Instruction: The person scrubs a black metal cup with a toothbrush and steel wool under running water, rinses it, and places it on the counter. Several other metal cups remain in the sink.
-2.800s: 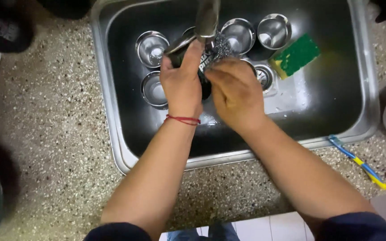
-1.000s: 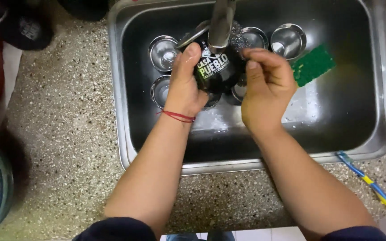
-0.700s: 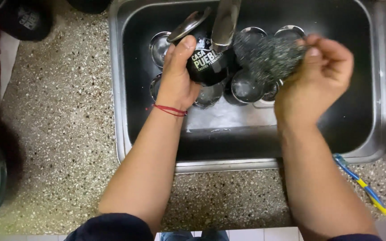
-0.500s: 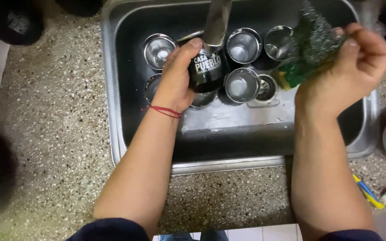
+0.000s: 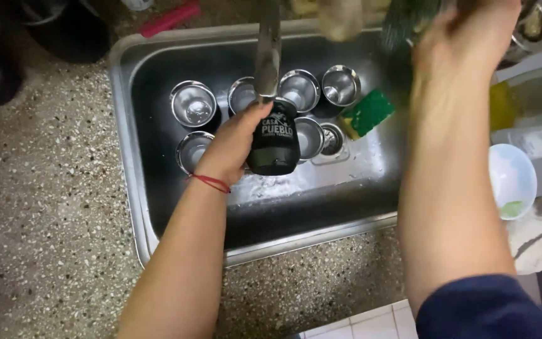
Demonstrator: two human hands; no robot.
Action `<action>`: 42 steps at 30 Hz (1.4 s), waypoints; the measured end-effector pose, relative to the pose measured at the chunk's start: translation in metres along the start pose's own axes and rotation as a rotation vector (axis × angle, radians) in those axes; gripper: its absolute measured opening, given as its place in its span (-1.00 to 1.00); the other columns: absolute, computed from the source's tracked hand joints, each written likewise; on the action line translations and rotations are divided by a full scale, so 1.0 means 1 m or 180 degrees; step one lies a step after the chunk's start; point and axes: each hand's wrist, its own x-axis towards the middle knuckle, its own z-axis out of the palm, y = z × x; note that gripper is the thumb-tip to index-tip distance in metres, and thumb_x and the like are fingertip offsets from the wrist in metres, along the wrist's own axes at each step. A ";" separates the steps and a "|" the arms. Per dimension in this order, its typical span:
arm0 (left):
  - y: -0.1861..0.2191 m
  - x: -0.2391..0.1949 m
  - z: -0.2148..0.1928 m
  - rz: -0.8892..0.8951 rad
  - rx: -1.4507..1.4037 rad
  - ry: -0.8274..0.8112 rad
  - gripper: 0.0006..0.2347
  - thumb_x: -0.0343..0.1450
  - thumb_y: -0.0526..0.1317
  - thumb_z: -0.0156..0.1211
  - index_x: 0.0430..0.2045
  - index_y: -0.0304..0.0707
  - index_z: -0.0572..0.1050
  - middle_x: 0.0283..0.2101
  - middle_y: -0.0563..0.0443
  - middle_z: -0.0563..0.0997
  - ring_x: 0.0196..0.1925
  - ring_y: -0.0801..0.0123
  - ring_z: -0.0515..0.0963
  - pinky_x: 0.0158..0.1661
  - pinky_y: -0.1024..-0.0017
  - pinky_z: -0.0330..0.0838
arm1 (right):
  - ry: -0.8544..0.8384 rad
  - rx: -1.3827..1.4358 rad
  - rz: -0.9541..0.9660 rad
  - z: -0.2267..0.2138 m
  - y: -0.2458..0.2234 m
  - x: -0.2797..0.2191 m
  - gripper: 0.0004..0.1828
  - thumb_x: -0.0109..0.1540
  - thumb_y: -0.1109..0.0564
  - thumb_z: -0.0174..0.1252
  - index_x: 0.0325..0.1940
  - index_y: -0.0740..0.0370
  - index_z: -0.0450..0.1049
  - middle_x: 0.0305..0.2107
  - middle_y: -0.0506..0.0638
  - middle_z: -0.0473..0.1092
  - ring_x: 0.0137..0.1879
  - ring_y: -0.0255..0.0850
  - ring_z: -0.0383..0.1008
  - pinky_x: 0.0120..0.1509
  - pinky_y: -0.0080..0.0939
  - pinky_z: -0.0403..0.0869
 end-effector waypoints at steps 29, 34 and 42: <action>-0.014 0.027 -0.023 0.1549 -0.0058 -0.0035 -0.39 0.33 0.10 0.19 0.19 -0.35 0.35 0.21 -0.39 0.39 0.32 -0.03 0.33 0.30 -0.03 0.19 | -0.1050 -0.0558 0.1723 0.058 0.060 -0.231 -0.43 0.41 0.09 -0.06 0.51 0.13 0.05 0.35 0.25 0.07 0.39 0.01 0.12 0.38 0.11 0.34; -0.012 0.018 -0.029 0.2073 0.0907 0.0194 -0.27 0.33 0.28 -0.08 0.27 -0.29 0.24 0.32 -0.28 0.34 0.42 0.02 0.25 0.31 0.17 0.11 | -0.1280 0.0174 0.2157 0.064 0.054 -0.228 -0.25 0.35 -0.01 0.05 0.55 0.07 -0.11 0.47 0.14 -0.08 0.53 0.00 0.01 0.52 0.10 0.15; -0.038 0.033 -0.017 0.2748 0.1446 -0.0292 -0.36 0.46 0.28 -0.38 0.34 -0.15 0.13 0.41 -0.13 0.29 0.48 0.18 0.24 0.37 0.39 0.12 | -0.1143 -0.1748 0.1090 0.073 0.024 -0.226 -0.40 0.41 -0.07 -0.19 0.49 0.20 0.00 0.43 0.13 0.05 0.56 -0.15 0.00 0.59 -0.22 0.04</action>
